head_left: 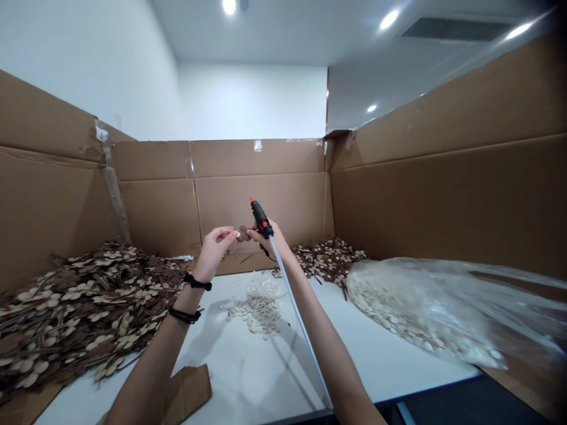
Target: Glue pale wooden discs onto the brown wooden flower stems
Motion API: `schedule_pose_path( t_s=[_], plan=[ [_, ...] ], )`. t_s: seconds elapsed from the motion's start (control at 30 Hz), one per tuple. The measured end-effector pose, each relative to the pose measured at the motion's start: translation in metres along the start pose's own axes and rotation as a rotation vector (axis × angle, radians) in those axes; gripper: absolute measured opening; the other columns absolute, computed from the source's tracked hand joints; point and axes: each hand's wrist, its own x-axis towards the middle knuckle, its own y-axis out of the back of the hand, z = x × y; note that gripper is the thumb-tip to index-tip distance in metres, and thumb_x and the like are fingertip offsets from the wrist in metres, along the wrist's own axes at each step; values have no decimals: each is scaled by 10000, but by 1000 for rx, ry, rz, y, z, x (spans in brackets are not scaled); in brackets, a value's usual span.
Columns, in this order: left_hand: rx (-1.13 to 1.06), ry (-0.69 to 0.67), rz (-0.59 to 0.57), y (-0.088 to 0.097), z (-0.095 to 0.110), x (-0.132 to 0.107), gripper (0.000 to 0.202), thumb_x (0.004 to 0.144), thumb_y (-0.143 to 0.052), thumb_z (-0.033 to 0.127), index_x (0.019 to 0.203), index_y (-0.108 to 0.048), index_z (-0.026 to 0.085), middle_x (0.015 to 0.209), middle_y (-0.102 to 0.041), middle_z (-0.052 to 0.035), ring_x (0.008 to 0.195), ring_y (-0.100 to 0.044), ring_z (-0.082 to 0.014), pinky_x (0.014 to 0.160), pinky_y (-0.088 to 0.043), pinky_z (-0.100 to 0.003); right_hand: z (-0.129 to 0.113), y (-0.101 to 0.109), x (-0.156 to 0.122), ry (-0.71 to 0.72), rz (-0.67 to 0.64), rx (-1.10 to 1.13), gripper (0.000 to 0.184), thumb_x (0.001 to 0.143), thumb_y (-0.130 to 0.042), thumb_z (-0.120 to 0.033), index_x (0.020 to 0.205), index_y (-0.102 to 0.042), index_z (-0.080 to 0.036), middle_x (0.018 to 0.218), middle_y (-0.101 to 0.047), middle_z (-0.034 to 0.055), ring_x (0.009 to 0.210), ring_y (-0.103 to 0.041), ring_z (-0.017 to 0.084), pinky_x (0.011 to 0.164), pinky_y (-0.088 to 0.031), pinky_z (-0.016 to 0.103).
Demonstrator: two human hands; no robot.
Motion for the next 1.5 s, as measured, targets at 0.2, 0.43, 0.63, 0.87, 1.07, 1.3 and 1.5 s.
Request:
schedule_pose_path(
  t_s=[0.2, 0.43, 0.63, 0.87, 1.07, 1.3, 1.5],
  plan=[
    [-72, 31, -82, -3, 4, -4, 376, 671, -713, 494, 795, -638, 147, 805, -704, -71, 723, -608, -160, 647, -437, -257, -6, -5, -2, -9, -52, -9, 279, 677, -650, -394, 761, -494, -178, 680, -539, 1, 610, -478, 131, 589, -391, 265],
    [-77, 41, -86, -4, 6, -5, 382, 671, -709, 487, 786, -588, 144, 778, -679, -65, 657, -564, -132, 549, -392, -224, -5, -8, -1, -10, -62, -27, 270, 674, -640, -395, 756, -502, -177, 671, -544, 0, 631, -500, 139, 598, -402, 261],
    [-38, 30, -63, -4, 1, -3, 314, 699, -685, 425, 782, -554, 152, 710, -644, -22, 564, -522, -95, 526, -367, -213, -10, -9, -2, -28, -63, -19, 291, 653, -649, -413, 739, -499, -180, 665, -547, 1, 618, -493, 137, 598, -403, 268],
    [-78, -96, -41, -7, -2, -3, 293, 724, -663, 363, 826, -456, 183, 760, -635, -12, 693, -653, -155, 599, -483, -244, -15, -10, -2, -28, -48, -8, 319, 642, -659, -439, 724, -489, -182, 677, -542, 2, 620, -496, 135, 607, -406, 275],
    [-123, -192, -22, -10, -5, -1, 324, 740, -652, 307, 930, -411, 200, 757, -630, 7, 682, -651, -142, 619, -511, -247, -16, -10, -3, -31, -59, 40, 287, 655, -655, -396, 755, -497, -178, 707, -538, 6, 616, -517, 139, 581, -411, 270],
    [-139, -165, -62, -9, 4, -5, 435, 766, -636, 341, 1121, -429, 196, 815, -654, -20, 708, -643, -152, 657, -516, -273, -23, -10, -5, -19, -60, 53, 322, 638, -676, -409, 717, -460, -183, 669, -499, -17, 607, -465, 121, 597, -389, 264],
    [21, -64, -64, -5, 9, -5, 300, 815, -539, 419, 978, -568, 169, 828, -636, -35, 725, -591, -148, 634, -448, -245, -21, -9, -4, 3, -51, 43, 298, 663, -653, -406, 717, -463, -183, 675, -503, -12, 634, -474, 129, 618, -384, 266]
  ],
)
